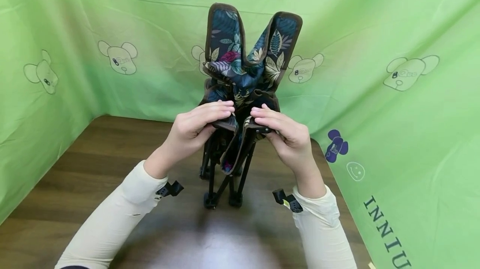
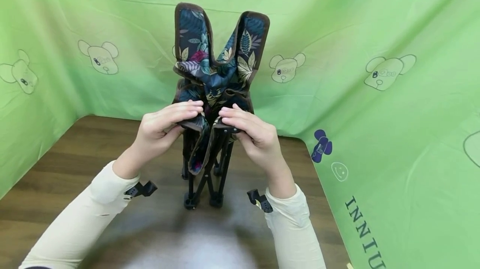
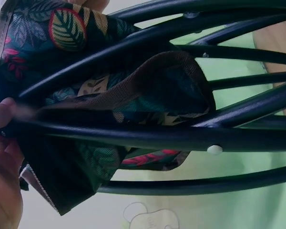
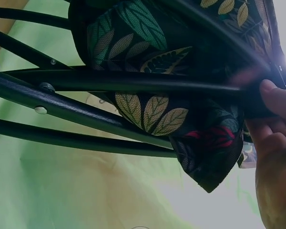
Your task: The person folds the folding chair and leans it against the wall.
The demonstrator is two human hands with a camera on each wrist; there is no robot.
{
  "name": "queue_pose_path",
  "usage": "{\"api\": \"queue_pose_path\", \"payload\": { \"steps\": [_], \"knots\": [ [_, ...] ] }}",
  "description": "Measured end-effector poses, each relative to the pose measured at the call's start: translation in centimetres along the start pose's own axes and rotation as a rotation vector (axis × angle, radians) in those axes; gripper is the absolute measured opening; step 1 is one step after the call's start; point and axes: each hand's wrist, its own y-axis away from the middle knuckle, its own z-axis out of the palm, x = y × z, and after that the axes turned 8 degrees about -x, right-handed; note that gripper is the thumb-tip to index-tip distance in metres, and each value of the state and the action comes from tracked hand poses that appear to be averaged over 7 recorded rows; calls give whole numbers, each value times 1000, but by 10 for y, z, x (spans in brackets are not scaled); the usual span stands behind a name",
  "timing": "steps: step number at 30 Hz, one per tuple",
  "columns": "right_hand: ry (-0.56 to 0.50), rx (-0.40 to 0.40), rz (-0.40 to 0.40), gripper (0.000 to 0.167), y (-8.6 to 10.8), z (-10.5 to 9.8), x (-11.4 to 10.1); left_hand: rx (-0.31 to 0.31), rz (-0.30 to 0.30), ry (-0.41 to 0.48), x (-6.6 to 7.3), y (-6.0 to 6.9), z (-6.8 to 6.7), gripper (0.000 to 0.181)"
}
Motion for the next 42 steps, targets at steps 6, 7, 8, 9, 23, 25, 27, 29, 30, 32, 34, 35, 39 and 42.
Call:
{"api": "queue_pose_path", "payload": {
  "steps": [6,7,8,9,23,25,27,29,30,32,34,35,39,42],
  "knots": [
    [-21,6,-2,19,-1,1,1,22,6,14,-1,-2,6,29],
    [-22,5,0,19,-1,1,2,23,6,15,-1,-2,7,29],
    [-22,3,2,19,-1,1,2,25,5,19,-1,-3,7,29],
    [-22,3,6,18,-1,1,2,26,3,22,-2,-3,8,29],
    [207,77,54,23,9,12,-7,41,-102,-194,9,8,8,31],
    [234,69,56,25,10,12,-9,46,-123,-193,11,9,7,31],
    [258,58,53,24,11,12,-10,46,-132,-189,13,11,6,32],
    [297,54,42,24,11,11,-10,44,-131,-193,14,11,4,33],
    [321,55,38,24,12,10,-11,45,-130,-199,14,12,3,34],
    [368,62,36,25,13,9,-11,57,-134,-222,15,13,2,35],
    [413,72,47,27,16,8,-10,87,-152,-247,17,14,1,38],
    [429,81,58,28,17,7,-10,103,-163,-260,18,15,1,40],
    [478,122,99,34,22,5,-11,186,-229,-299,24,21,1,51],
    [488,168,130,36,25,3,-12,237,-284,-318,28,29,1,58]
  ]
}}
